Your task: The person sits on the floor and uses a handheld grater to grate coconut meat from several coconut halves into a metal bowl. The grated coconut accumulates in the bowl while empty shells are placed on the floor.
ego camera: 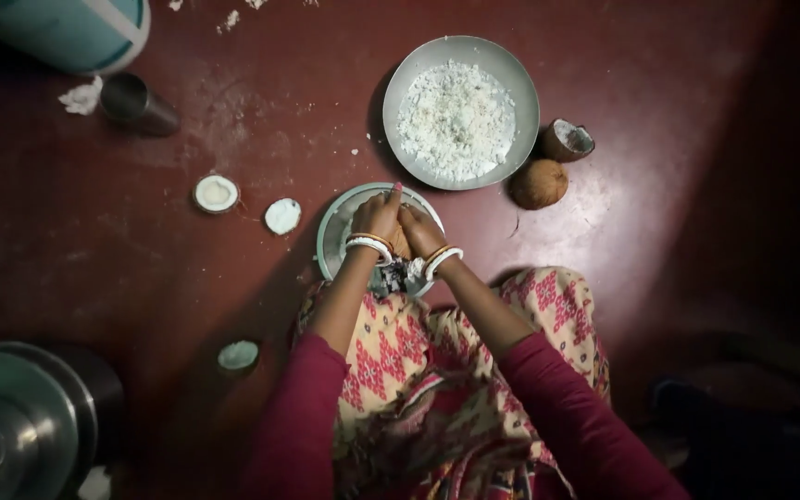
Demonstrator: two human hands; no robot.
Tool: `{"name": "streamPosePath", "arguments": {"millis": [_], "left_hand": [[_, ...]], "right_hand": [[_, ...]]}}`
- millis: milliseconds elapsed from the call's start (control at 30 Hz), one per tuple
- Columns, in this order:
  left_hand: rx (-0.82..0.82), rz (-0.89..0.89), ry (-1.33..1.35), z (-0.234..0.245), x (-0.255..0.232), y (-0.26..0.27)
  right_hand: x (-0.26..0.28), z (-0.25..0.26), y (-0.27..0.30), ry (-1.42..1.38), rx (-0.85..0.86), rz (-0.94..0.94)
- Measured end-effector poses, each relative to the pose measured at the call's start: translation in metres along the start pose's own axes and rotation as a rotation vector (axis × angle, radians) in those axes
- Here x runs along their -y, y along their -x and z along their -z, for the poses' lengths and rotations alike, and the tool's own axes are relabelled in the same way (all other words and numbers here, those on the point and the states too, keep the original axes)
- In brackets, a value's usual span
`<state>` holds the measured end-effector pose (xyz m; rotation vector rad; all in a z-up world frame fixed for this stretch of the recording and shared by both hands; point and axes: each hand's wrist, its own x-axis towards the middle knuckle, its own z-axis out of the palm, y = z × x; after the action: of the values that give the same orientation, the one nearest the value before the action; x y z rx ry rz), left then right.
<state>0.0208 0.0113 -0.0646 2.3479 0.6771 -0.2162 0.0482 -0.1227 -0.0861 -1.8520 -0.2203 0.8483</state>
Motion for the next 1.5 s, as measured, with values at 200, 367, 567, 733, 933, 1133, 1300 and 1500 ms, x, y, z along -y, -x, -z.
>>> {"name": "streamPosePath", "arguments": {"millis": [200,367,567,733,933,1133,1300,1500], "left_hand": [[-0.228,-0.356,0.503,0.019,-0.007,0.063],[-0.044,-0.199,0.535,0.007,0.022,0.038],[0.027,-0.018,0.485,-0.05,0.061,-0.049],[-0.093,0.051,0.419,-0.006,0.026,-0.013],[-0.442,-0.421,0.528,0.035,-0.019,0.099],[-0.357,-0.257,0.468,0.024,-0.016,0.062],[-0.117,0.039,0.089,-0.014,0.019,0.005],[-0.137,-0.013,0.208,-0.002,0.008,0.034]], "right_hand": [[0.027,0.004,0.061,0.273,-0.177,0.417],[0.049,0.002,0.065,0.438,-0.105,0.132],[0.08,0.013,0.029,0.115,0.018,-0.188],[0.075,0.02,0.025,0.144,0.087,-0.02],[0.042,-0.001,0.083,0.311,-0.163,0.538],[0.026,-0.005,0.038,0.246,-0.212,0.456],[0.019,-0.002,0.008,-0.043,-0.025,-0.09],[0.031,0.01,0.038,0.257,-0.06,0.085]]}}
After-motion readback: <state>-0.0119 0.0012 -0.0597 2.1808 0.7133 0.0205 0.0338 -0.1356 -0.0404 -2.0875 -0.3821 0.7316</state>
